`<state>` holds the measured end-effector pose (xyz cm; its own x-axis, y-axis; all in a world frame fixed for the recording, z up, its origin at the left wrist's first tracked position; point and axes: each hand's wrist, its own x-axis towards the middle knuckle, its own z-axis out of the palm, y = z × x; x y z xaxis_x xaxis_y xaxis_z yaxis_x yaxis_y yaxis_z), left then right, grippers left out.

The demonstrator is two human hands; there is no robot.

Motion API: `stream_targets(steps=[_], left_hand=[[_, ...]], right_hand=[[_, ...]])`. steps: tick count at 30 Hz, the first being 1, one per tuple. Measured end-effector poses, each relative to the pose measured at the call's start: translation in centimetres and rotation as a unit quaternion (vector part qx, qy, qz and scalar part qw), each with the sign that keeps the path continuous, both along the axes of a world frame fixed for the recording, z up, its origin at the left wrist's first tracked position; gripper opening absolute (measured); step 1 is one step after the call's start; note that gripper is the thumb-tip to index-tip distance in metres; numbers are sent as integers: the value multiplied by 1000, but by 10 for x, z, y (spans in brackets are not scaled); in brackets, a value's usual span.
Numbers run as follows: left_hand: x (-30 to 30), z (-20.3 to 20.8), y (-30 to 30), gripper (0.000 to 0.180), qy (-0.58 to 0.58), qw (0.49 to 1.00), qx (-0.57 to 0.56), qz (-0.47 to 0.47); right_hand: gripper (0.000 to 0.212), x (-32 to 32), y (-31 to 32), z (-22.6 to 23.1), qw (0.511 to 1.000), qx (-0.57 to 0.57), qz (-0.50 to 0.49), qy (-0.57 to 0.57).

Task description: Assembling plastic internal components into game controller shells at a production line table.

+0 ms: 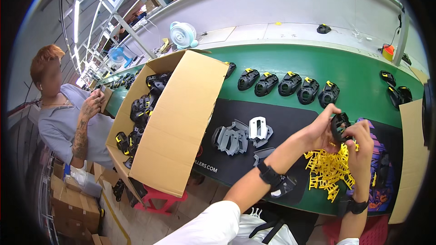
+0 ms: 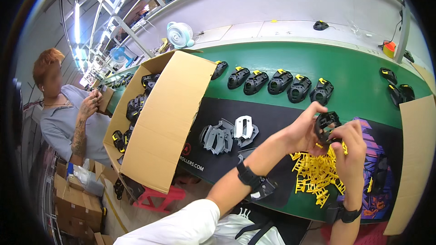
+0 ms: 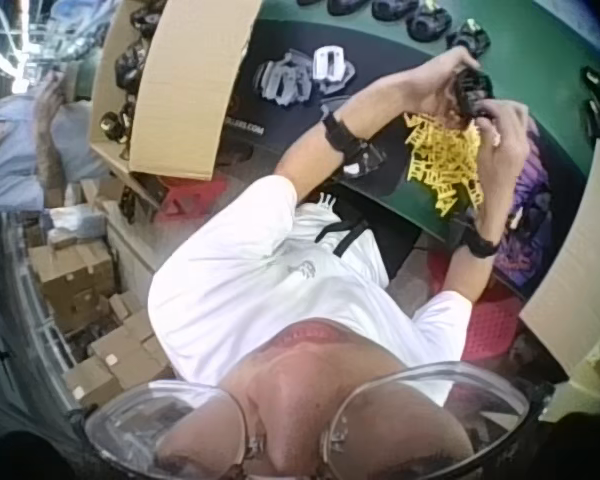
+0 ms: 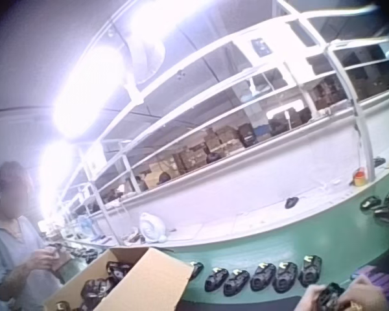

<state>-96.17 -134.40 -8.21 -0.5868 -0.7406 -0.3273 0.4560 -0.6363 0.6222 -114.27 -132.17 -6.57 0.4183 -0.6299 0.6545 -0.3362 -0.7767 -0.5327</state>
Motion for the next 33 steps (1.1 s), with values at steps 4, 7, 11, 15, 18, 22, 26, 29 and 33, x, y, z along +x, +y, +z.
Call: stream_targets(steps=[4, 7, 11, 15, 18, 22, 26, 29, 33], left_hand=[[-4, 13, -18, 49, 2, 998, -21, -53], [-10, 16, -21, 45, 58, 996, -11, -66], [-22, 17, -30, 41, 38, 998, -35, 29], [-9, 2, -87, 53, -237, 952, -175, 83], [-9, -14, -132, 86, -648, 610, -438, 128], [-36, -13, -150, 86, -727, 495, -475, 17], [-60, -5, -176, 83, -813, 369, -420, -163], [-91, 0, -208, 79, -799, 343, -460, -179], [-180, -12, -247, 73, -643, 380, -646, -157]], right_hand=[[39, -3, -4, 8, 998, 14, -28, -52], [25, -9, -10, 7, 997, 4, -42, -70], [26, -15, -16, 1, 997, -45, -67, -11], [38, -19, -23, -2, 989, 23, -134, -58], [24, -26, -39, -12, 980, 10, -191, -62], [15, -37, -45, -27, 973, 54, -214, -65], [11, -41, -42, -28, 970, 96, -217, -49], [9, -40, -40, -16, 964, 57, -242, -90], [9, -51, -36, -1, 927, 2, -320, -194]])
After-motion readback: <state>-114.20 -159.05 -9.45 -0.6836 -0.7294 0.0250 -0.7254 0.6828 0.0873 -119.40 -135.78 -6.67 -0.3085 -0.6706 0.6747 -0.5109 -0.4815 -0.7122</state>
